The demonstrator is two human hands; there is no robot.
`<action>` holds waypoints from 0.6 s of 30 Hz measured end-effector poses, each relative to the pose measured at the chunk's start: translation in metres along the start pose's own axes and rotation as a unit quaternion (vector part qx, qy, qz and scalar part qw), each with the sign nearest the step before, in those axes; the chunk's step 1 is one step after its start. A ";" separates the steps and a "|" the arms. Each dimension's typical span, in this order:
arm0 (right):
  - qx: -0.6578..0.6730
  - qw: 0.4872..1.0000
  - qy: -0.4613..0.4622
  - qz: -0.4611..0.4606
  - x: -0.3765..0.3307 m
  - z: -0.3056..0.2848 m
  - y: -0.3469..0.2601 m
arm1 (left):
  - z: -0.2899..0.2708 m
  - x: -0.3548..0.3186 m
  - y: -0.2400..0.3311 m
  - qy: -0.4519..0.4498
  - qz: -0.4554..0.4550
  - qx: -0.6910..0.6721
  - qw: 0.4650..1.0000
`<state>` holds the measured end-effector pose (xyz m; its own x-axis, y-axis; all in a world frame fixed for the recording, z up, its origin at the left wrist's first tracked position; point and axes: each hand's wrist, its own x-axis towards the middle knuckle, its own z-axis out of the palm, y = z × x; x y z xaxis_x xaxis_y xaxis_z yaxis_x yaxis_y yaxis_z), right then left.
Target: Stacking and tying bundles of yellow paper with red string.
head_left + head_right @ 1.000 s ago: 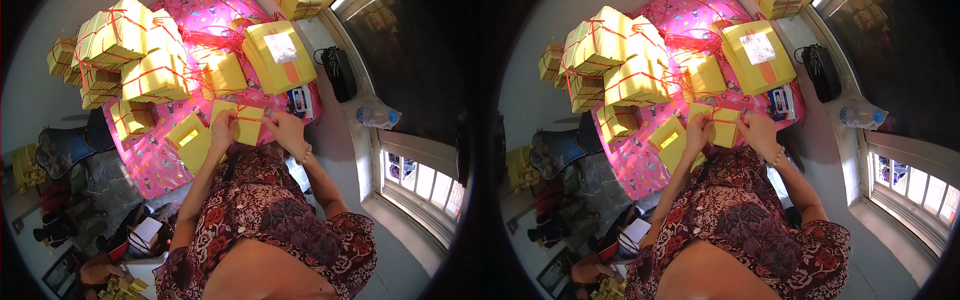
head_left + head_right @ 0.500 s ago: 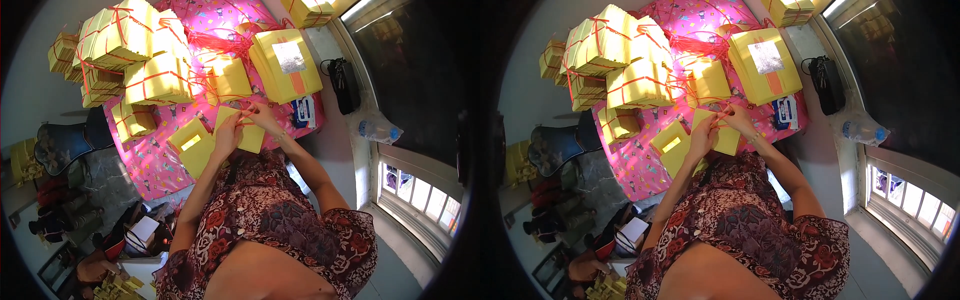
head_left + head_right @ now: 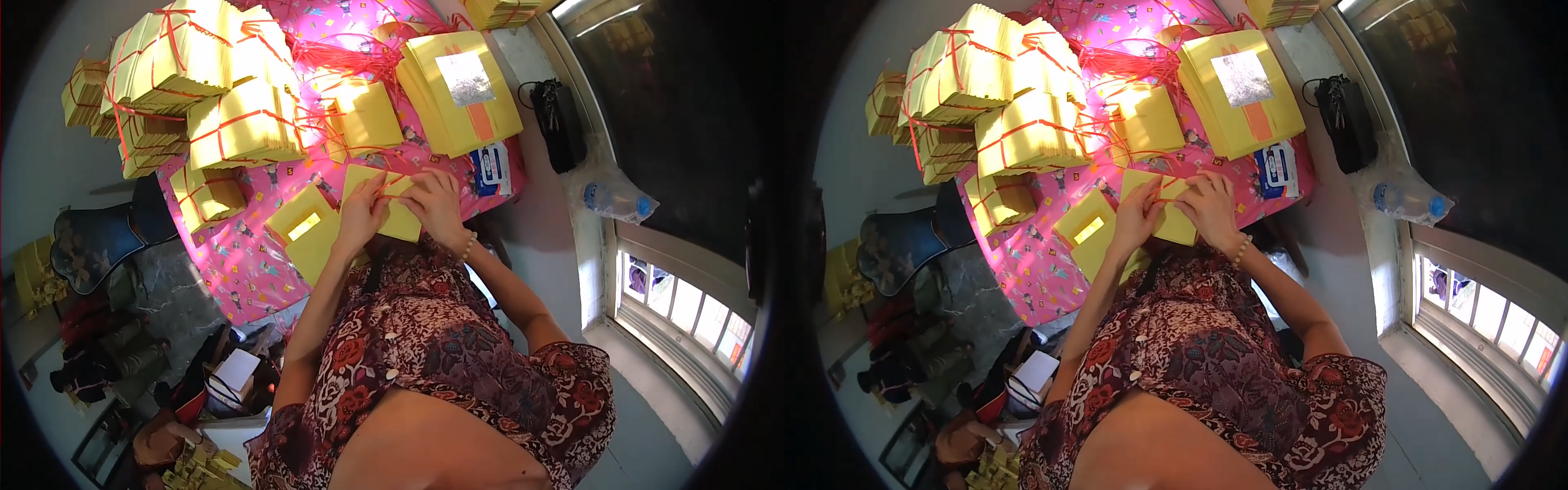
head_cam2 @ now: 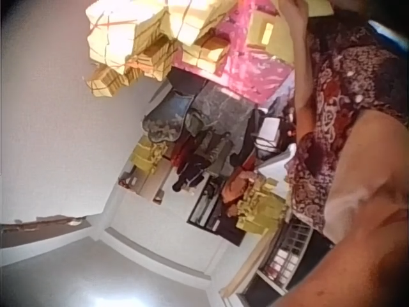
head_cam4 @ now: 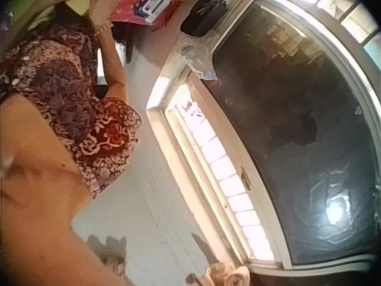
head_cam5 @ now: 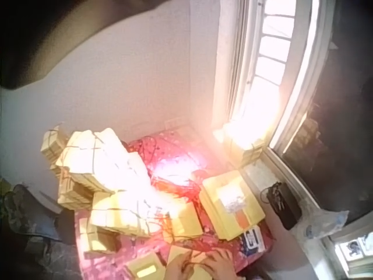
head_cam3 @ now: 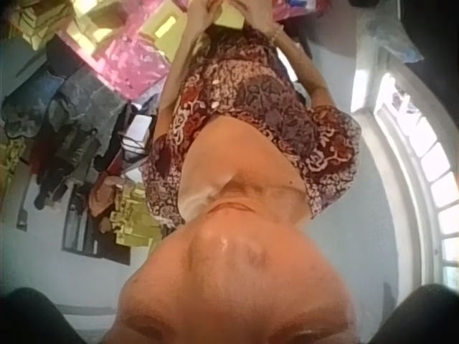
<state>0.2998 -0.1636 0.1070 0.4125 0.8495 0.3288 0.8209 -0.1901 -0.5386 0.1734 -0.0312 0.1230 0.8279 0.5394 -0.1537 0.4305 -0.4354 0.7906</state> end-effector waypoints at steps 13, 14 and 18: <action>0.138 0.963 -0.015 0.231 -0.039 0.010 -0.013 | -0.010 -0.021 -0.042 0.135 -0.104 -0.226 0.959; 0.156 0.956 -0.018 0.247 -0.039 0.009 -0.015 | -0.007 -0.024 -0.046 0.138 -0.105 -0.225 0.959; 0.153 0.957 -0.021 0.245 -0.044 0.005 -0.009 | 0.001 -0.018 -0.063 0.217 -0.027 -0.073 0.973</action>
<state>0.2723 -0.1973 0.0938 0.6970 0.7154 -0.0489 0.3763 -0.4230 -0.8243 0.1324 -0.0144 0.0755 0.5620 0.8261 0.0412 0.3875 -0.3070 0.8693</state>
